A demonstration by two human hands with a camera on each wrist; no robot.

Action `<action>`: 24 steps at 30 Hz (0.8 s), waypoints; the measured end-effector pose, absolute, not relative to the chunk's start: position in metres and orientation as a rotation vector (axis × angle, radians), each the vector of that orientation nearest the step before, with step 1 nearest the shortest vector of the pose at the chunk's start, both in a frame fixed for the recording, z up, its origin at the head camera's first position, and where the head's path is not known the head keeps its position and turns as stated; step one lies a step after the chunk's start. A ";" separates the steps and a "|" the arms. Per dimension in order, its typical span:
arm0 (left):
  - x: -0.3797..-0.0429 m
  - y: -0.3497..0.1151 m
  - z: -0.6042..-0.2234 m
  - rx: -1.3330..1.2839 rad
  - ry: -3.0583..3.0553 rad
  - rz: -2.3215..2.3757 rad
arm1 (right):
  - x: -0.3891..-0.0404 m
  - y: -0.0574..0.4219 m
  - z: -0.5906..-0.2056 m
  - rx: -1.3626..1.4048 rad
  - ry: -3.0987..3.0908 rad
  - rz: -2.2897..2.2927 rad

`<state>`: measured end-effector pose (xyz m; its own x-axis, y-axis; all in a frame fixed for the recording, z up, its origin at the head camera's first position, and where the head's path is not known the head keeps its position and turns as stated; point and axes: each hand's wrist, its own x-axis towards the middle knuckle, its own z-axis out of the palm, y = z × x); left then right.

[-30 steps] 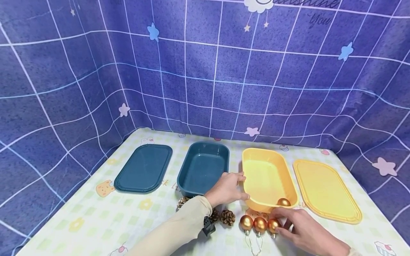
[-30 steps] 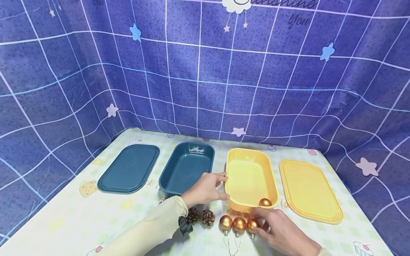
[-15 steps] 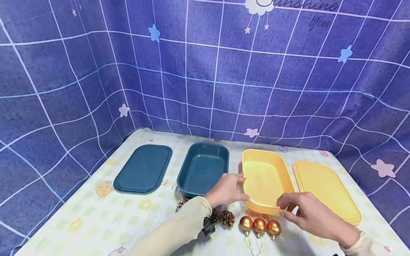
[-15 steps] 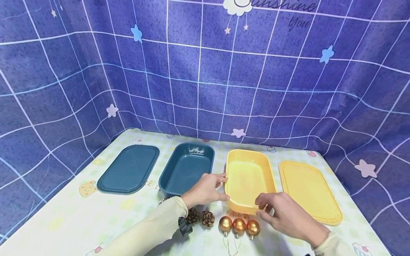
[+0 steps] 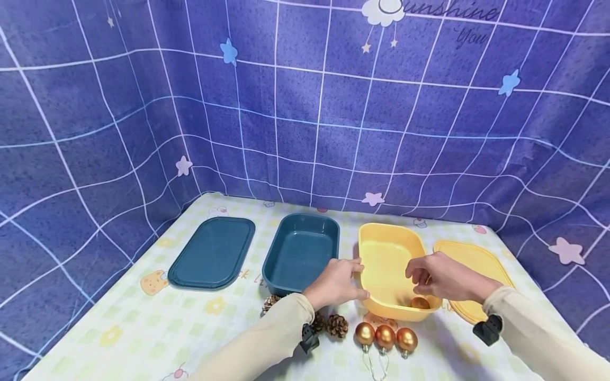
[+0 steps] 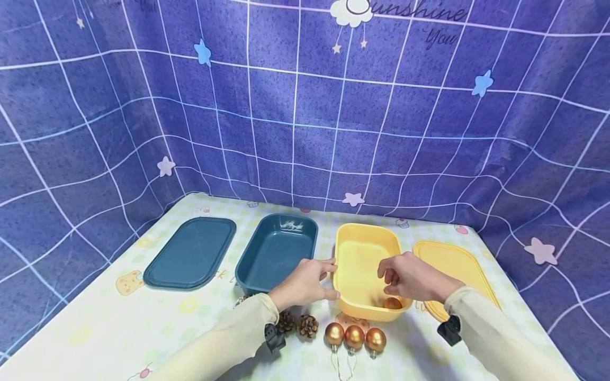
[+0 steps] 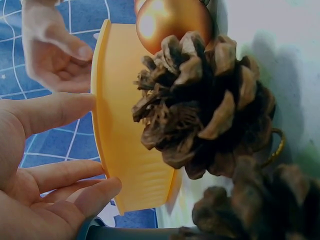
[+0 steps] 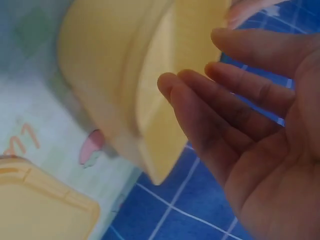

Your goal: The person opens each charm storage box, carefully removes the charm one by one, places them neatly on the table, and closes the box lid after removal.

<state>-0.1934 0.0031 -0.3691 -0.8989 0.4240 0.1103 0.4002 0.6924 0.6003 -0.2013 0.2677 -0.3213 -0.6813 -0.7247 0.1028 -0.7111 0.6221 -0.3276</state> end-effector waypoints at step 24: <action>-0.194 0.003 -0.369 0.689 2.834 1.026 | -0.218 0.268 -0.343 -1.409 2.567 -0.377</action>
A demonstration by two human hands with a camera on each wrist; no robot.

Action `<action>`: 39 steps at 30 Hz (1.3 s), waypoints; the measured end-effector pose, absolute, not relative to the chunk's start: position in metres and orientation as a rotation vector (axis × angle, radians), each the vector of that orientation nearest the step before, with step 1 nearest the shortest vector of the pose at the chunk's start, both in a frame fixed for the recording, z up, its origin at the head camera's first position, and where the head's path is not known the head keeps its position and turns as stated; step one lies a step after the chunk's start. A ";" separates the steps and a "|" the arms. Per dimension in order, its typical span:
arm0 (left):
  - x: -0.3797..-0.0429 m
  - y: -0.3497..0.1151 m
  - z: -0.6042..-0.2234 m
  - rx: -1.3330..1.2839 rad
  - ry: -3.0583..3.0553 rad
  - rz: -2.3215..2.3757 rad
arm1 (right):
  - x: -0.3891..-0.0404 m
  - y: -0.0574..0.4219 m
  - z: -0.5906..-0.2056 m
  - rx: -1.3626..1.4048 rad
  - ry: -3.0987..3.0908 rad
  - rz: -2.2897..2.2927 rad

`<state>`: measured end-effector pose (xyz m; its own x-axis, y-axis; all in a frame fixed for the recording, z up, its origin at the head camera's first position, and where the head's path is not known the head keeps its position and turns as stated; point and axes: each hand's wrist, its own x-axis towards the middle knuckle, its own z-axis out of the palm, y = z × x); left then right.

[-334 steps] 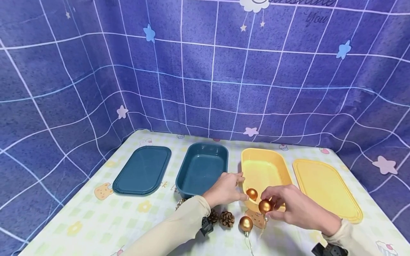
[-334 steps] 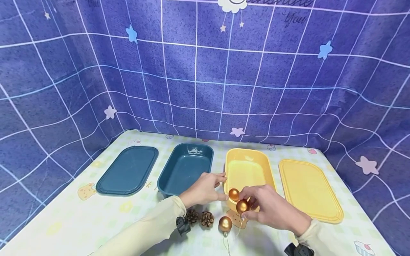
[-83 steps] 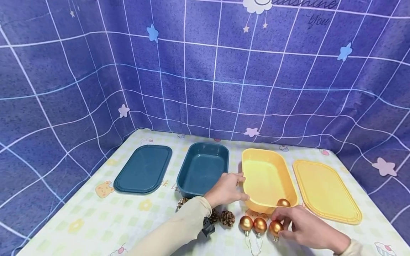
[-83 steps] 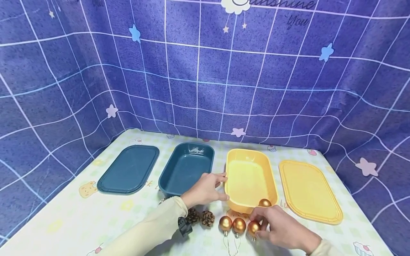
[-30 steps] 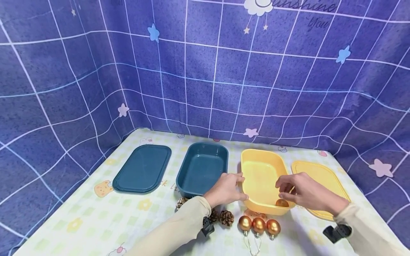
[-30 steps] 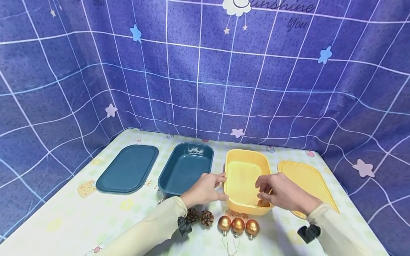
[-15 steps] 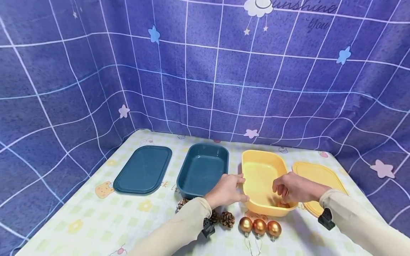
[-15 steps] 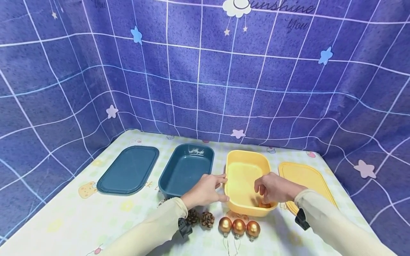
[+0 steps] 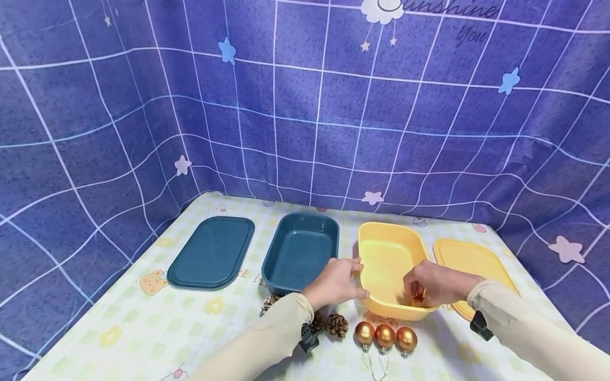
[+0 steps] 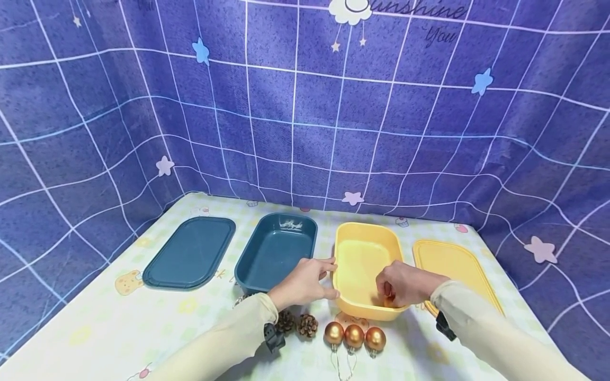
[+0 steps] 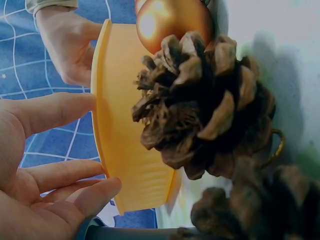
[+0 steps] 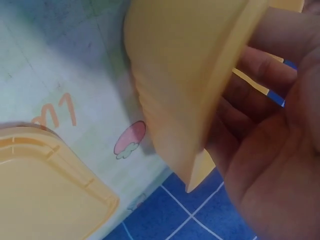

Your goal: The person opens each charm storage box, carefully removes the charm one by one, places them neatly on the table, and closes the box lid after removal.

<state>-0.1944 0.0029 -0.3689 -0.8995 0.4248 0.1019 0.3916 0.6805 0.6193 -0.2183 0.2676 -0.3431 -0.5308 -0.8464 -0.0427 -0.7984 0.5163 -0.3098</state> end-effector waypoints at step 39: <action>-0.194 0.005 -0.368 0.656 2.833 1.039 | -0.219 0.273 -0.334 -1.097 2.721 -0.973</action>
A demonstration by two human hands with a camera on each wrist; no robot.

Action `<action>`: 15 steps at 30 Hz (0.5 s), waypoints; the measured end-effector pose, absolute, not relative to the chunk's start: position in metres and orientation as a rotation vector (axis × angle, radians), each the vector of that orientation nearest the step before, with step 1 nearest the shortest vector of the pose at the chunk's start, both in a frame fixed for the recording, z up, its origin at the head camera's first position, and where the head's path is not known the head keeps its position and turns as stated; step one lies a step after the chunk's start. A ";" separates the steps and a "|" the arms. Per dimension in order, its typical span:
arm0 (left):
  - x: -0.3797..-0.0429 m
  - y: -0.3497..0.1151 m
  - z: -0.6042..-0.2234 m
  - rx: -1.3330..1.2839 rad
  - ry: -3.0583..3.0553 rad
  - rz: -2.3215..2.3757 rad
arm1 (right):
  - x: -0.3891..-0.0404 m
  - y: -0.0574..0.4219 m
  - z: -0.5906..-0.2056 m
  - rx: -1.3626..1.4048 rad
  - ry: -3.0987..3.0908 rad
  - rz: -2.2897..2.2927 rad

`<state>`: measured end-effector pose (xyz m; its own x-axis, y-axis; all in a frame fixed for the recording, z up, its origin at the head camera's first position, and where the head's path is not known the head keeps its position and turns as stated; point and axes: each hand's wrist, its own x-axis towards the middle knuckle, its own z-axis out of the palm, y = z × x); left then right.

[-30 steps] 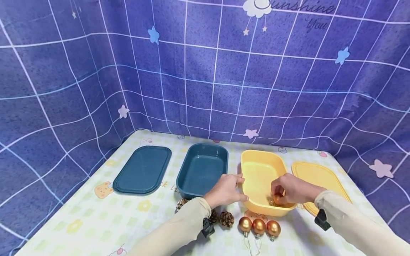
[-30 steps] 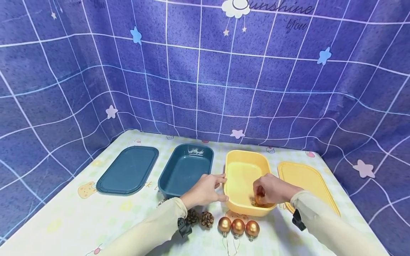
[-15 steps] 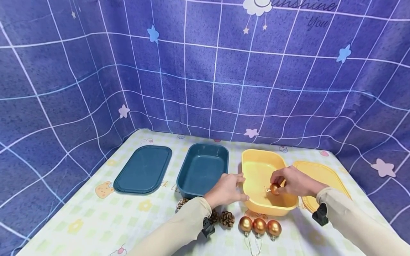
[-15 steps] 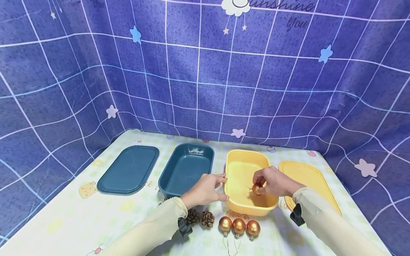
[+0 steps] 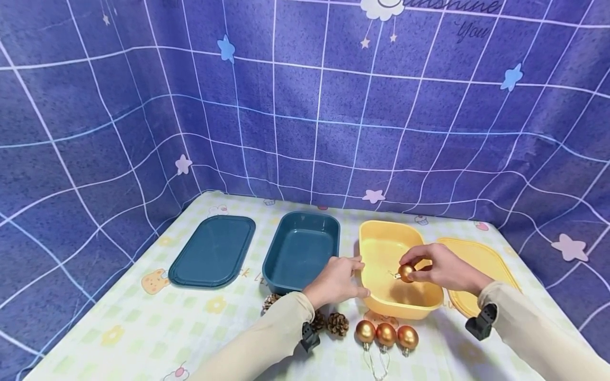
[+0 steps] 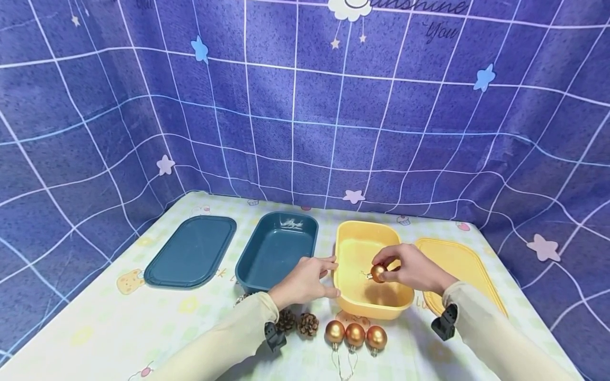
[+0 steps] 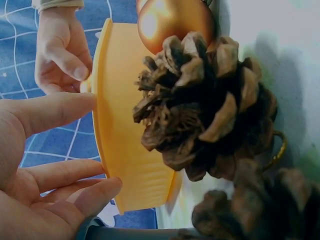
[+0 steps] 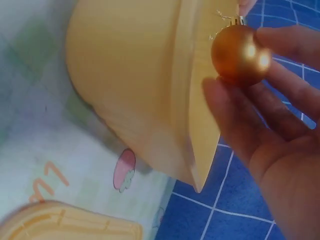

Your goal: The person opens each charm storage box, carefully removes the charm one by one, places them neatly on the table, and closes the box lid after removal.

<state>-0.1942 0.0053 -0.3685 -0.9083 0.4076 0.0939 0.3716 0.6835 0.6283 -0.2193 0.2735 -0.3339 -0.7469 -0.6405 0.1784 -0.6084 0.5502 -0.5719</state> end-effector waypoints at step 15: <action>-0.193 0.004 -0.366 0.669 2.830 1.035 | -0.203 0.295 -0.337 -0.968 2.384 -1.421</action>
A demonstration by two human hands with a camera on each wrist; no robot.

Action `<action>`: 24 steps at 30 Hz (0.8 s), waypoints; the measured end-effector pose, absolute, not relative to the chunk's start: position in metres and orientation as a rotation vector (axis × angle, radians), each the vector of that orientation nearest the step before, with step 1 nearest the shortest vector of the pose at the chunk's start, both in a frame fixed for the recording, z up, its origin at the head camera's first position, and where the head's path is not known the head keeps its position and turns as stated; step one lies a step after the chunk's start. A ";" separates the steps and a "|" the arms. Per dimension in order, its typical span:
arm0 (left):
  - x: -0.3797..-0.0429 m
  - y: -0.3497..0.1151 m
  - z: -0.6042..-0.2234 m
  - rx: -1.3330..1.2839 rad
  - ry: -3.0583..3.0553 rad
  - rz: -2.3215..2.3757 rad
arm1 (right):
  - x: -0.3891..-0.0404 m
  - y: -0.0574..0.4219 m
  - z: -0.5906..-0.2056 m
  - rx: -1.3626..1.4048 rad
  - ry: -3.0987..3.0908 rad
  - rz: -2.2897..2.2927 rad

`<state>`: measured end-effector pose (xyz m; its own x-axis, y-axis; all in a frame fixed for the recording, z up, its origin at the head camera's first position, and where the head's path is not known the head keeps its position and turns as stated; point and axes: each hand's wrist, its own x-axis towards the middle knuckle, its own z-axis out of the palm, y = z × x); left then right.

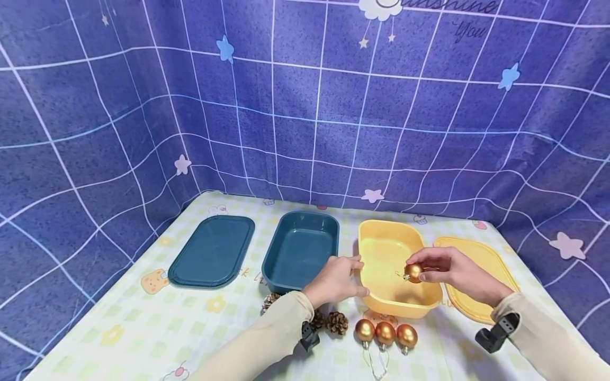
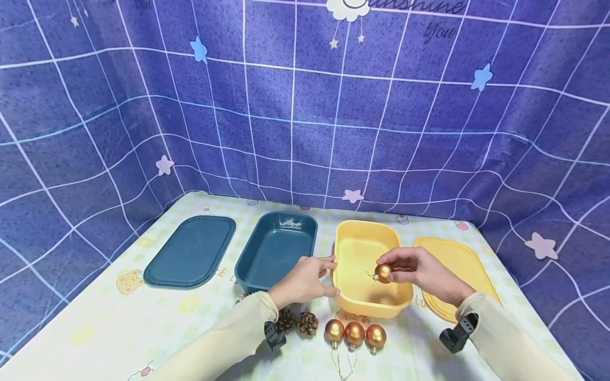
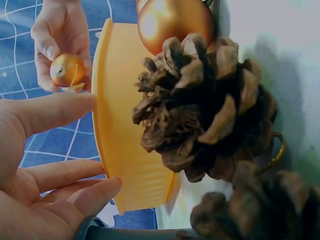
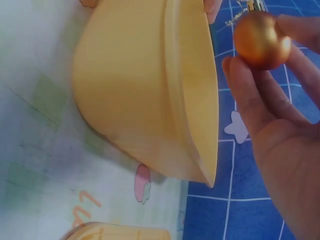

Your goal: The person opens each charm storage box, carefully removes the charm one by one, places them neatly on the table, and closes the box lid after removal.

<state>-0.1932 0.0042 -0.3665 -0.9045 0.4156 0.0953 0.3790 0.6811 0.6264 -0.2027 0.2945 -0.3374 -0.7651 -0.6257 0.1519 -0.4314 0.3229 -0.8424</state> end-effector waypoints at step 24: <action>-0.195 0.002 -0.367 0.694 2.849 0.983 | -0.160 0.333 -0.358 -1.041 2.123 -1.561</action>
<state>-0.1950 0.0025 -0.3670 -0.8982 0.4287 0.0972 0.3975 0.6976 0.5961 -0.1605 0.3327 -0.3583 -0.6891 -0.7048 0.1684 -0.3707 0.1432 -0.9176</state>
